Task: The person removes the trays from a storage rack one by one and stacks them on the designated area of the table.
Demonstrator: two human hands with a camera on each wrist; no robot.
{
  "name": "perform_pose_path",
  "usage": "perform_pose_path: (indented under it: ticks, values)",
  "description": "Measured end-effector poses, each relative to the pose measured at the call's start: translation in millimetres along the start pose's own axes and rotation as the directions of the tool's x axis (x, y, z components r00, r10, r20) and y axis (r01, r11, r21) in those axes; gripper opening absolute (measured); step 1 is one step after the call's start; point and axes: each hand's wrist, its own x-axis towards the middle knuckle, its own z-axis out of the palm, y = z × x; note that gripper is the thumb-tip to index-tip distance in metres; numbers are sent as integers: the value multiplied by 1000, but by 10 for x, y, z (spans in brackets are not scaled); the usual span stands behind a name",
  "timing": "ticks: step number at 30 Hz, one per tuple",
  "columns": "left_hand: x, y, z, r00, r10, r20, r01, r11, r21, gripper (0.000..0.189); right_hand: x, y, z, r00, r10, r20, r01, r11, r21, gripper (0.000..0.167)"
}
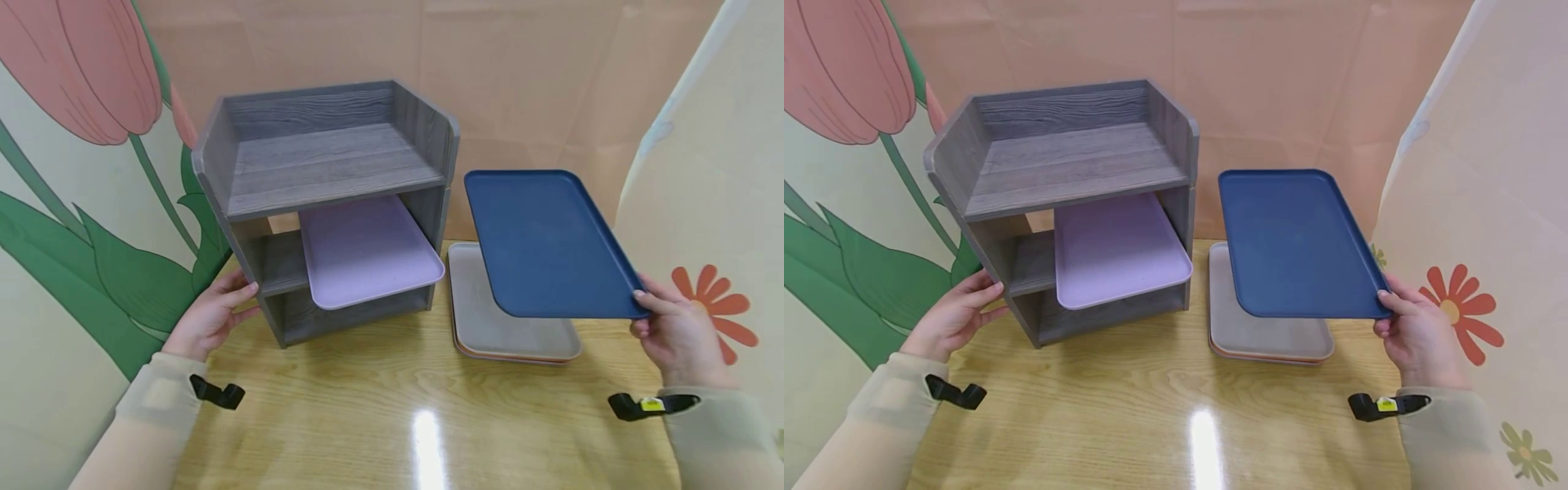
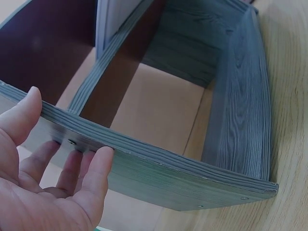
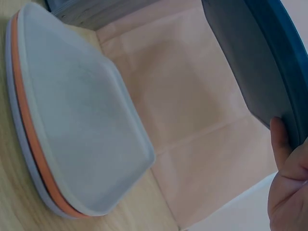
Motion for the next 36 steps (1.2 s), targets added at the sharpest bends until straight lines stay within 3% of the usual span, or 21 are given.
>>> perform_pose_path:
  ticks: [4, 14, 36]
  values:
    - [0, -2, -1, 1000, 2, 4, -3, 1000, 9, 51, 18, 49, -45, 1000, 25, 1, -25, 999, 32, 35]
    - [-1, -3, -3, 1000, 3, 4, -3, 1000, 17, 53, 40, 195, -128, 999, 39, -38, -39, 999, -8, 34]
    - [-23, 19, 19, 1000, 2, 2, -2, 1000, 23, 55, 75, 422, -252, 996, 75, -44, -77, 996, -46, 36]
